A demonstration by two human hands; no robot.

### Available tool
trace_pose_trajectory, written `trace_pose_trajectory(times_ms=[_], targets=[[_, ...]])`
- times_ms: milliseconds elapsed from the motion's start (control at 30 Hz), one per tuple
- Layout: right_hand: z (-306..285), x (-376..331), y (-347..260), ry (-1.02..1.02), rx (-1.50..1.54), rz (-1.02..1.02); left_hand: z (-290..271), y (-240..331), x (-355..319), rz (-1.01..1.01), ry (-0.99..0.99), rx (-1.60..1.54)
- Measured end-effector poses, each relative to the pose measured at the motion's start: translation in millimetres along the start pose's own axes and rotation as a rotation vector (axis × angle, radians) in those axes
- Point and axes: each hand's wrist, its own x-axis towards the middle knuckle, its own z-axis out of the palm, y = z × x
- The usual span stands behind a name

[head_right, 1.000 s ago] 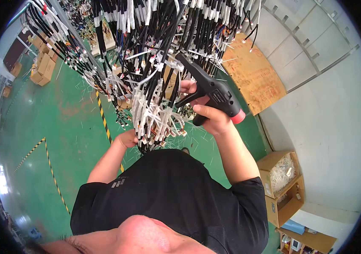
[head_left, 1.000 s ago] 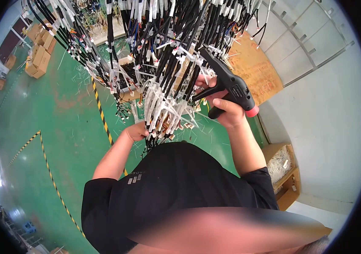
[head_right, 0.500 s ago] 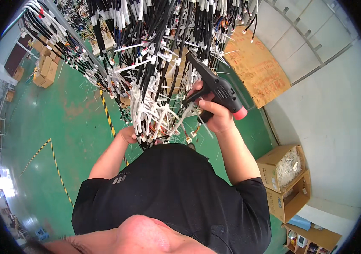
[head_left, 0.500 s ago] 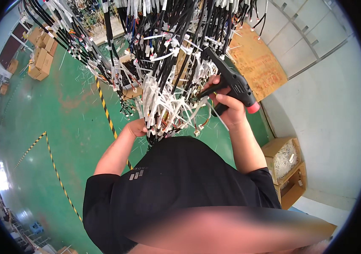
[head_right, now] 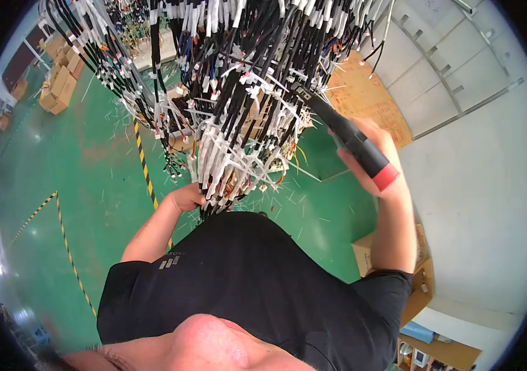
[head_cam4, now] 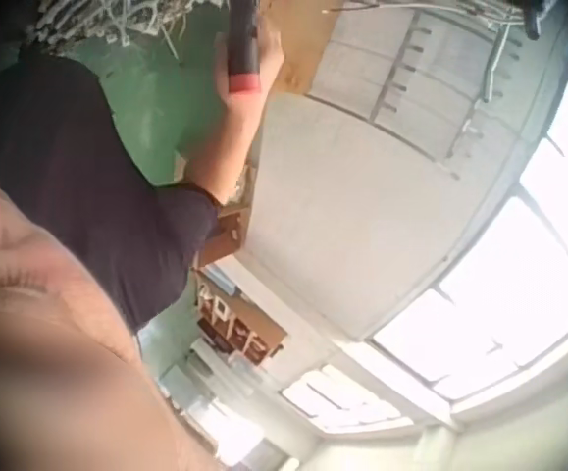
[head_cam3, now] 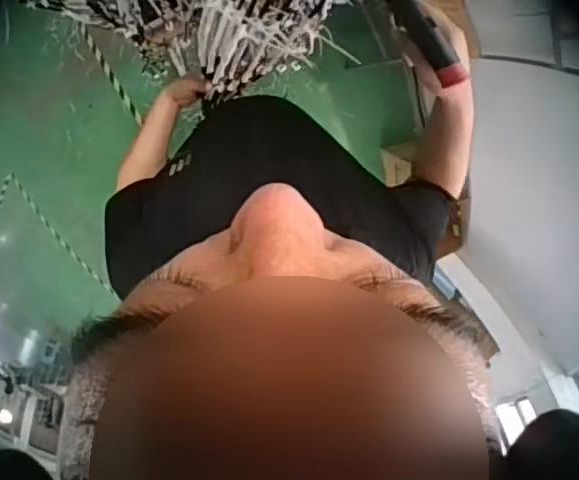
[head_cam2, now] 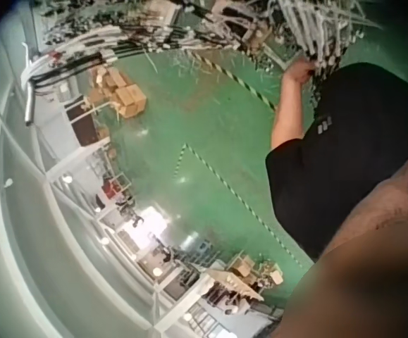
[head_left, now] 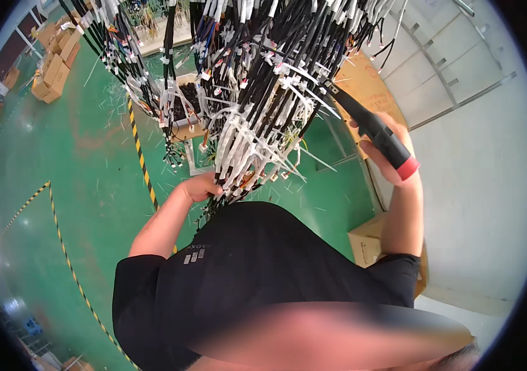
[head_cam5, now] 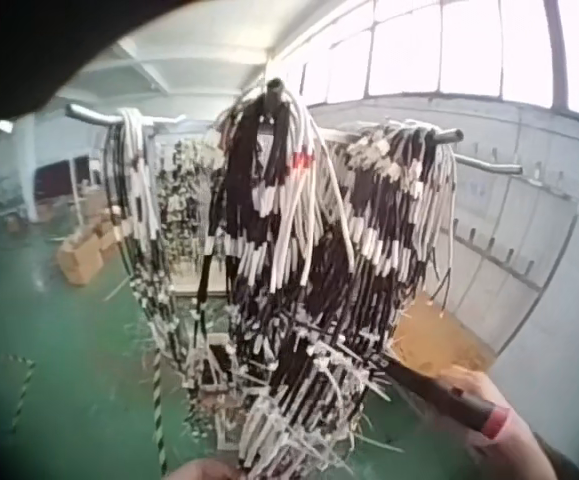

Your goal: Bundling groups of wires using a cable tie gun.

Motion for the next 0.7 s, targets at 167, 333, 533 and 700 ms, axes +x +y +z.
trace_pose_trajectory(times_ms=[167,333,533,700], targets=[[-28,30,-28,-0.167,-0.192,-0.096,-9,-12,2,0.004,0.069,0.042],[-29,46,-48,-0.223,-0.268,-0.126,0,-8,4,0.024,0.086,0.115],[-24,60,-74,-0.305,-0.438,-0.109,-4,-17,6,0.035,0.134,0.14],[-7,60,-93,-0.339,-0.586,0.093,15,2,-5,0.047,0.121,0.147]])
